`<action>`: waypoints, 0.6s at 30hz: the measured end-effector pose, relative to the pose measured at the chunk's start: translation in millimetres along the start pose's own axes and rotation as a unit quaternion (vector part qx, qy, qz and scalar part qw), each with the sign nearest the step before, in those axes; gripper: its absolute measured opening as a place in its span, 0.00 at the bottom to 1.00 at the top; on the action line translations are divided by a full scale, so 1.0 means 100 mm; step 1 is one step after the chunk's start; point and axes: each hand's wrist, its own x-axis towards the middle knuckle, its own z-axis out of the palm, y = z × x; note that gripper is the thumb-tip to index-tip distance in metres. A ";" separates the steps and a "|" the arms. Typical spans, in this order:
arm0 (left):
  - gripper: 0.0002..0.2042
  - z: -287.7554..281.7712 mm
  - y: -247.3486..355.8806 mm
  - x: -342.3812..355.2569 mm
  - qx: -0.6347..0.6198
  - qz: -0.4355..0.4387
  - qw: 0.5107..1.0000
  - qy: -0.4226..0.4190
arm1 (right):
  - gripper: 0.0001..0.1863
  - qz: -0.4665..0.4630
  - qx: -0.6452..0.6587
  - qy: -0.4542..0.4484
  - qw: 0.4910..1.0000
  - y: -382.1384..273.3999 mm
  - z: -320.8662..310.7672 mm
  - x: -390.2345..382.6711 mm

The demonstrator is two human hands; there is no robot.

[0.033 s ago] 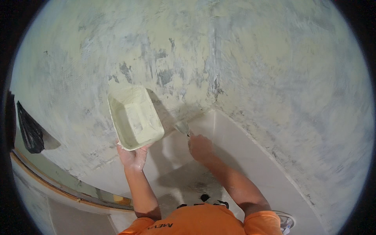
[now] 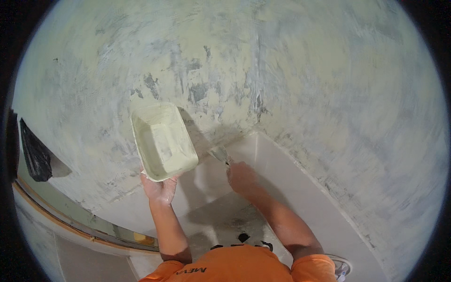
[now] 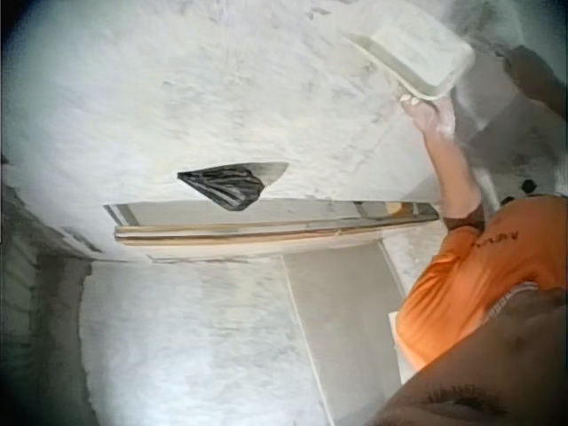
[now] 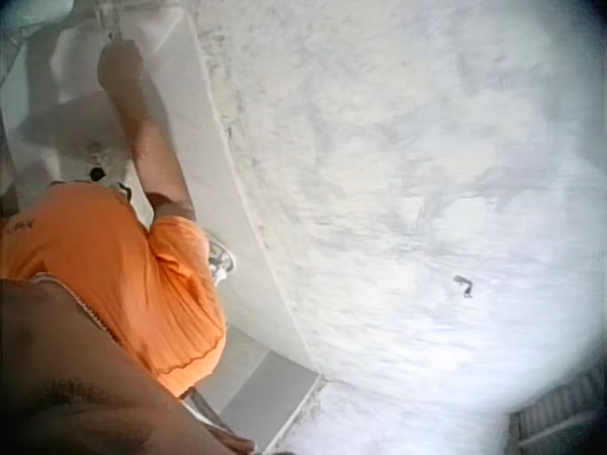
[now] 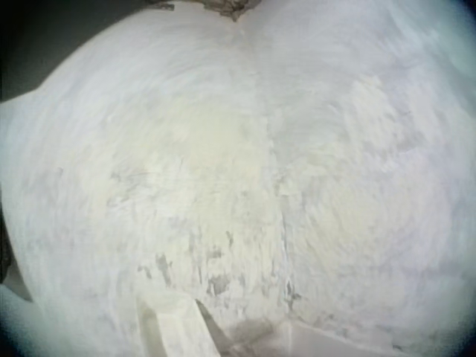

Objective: The person is applying plaster to a wall using a putty knife and taking the mixture from a plastic container held in the other hand.

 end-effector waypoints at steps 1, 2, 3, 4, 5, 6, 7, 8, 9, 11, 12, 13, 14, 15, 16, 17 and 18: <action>0.25 -0.03 0.04 -0.02 -0.006 0.004 1.000 0.002 | 0.21 0.022 0.043 -0.013 0.999 -0.06 -0.14 -0.07; 0.25 -0.04 0.08 -0.06 -0.011 0.002 1.000 0.013 | 0.21 0.019 0.037 -0.014 0.999 -0.08 -0.27 -0.11; 0.24 -0.04 0.10 -0.09 -0.017 -0.001 1.000 0.024 | 0.20 -0.032 0.088 0.045 0.995 -0.09 -0.41 -0.14; 0.24 -0.02 0.12 -0.14 -0.023 0.003 0.999 0.026 | 0.19 -0.085 0.139 0.101 0.982 -0.13 -0.55 -0.16; 0.24 0.03 0.12 -0.18 0.002 0.001 1.000 0.016 | 0.19 -0.073 0.126 0.154 0.977 -0.23 -0.79 -0.18; 0.23 0.08 0.12 -0.22 0.026 0.000 1.000 0.005 | 0.18 -0.062 0.113 0.206 0.970 -0.34 -1.06 -0.17; 0.23 0.11 0.10 -0.24 0.019 0.002 1.000 0.006 | 0.19 -0.101 0.091 0.204 0.969 -0.39 -1.34 -0.11; 0.23 0.17 0.11 -0.25 0.020 0.000 1.000 0.019 | 0.20 -0.135 0.077 0.207 0.966 -0.42 -1.58 0.02; 0.22 0.23 0.12 -0.25 0.023 0.000 0.999 0.033 | 0.20 -0.169 0.067 0.304 0.935 -0.46 -1.73 0.24; 0.24 0.28 0.13 -0.22 0.041 0.015 0.998 0.039 | 0.20 -0.210 0.052 0.413 0.884 -0.67 -2.05 0.63; 0.25 0.28 0.13 -0.21 0.055 0.029 0.997 0.046 | 0.21 -0.219 0.049 0.430 0.874 -0.79 -2.21 0.76; 0.25 0.29 0.14 -0.19 0.058 0.029 0.997 0.044 | 0.21 -0.218 0.051 0.432 0.873 -0.84 -2.26 0.93; 0.25 0.28 0.15 -0.17 0.054 0.045 0.994 0.083 | 0.23 -0.186 0.018 0.418 0.889 -0.87 -2.24 1.14; 0.25 0.29 0.19 -0.16 0.051 0.063 0.989 0.120 | 0.25 -0.154 -0.014 0.404 0.902 -0.92 -2.18 1.30; 0.25 0.28 0.22 -0.15 0.054 0.063 0.990 0.117 | 0.25 -0.152 -0.011 0.406 0.901 -0.94 -2.01 1.41; 0.24 0.27 0.28 -0.13 0.048 0.069 0.990 0.110 | 0.27 -0.112 -0.003 0.392 0.913 -0.95 -1.74 1.49; 0.24 0.26 0.35 -0.10 0.042 0.074 0.991 0.103 | 0.29 -0.071 0.006 0.378 0.923 -0.94 -1.43 1.56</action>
